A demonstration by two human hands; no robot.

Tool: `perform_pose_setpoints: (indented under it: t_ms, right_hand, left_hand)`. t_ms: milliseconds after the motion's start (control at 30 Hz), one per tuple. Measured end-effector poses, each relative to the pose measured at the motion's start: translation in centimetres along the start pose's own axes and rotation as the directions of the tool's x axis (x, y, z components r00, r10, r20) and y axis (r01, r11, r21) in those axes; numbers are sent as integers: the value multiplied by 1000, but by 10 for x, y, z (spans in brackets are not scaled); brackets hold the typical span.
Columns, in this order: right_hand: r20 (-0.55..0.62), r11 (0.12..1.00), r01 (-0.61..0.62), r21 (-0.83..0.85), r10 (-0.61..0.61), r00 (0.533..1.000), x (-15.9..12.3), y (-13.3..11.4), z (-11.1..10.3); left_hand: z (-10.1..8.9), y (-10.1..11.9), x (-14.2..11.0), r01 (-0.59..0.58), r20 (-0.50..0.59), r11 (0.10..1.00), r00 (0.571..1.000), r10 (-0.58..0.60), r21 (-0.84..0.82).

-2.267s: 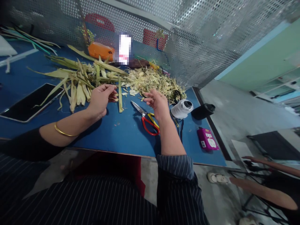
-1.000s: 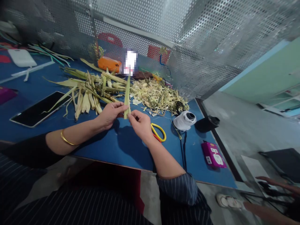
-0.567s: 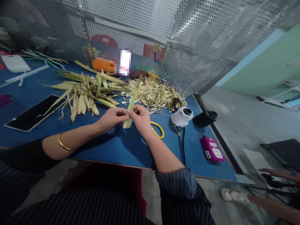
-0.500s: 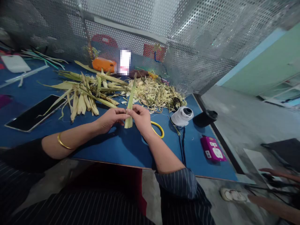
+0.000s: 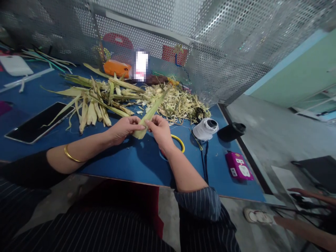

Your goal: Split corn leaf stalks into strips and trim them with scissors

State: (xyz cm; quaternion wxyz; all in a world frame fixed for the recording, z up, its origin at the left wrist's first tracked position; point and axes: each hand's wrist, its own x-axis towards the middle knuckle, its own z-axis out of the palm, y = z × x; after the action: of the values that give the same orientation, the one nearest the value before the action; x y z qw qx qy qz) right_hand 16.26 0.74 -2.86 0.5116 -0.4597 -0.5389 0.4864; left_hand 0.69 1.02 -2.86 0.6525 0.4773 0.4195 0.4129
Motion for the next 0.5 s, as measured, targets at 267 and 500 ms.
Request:
perform_pose_setpoints:
  t_ms: [267, 500]
  right_hand:
    - [91, 998, -45, 36, 42, 995, -1, 1, -1]
    - [139, 982, -173, 70, 162, 977, -3, 0, -4]
  left_hand:
    - [-2, 1, 0, 166, 99, 979, 983, -155, -121]
    - [-4, 4, 2, 230, 129, 932, 971, -201, -279]
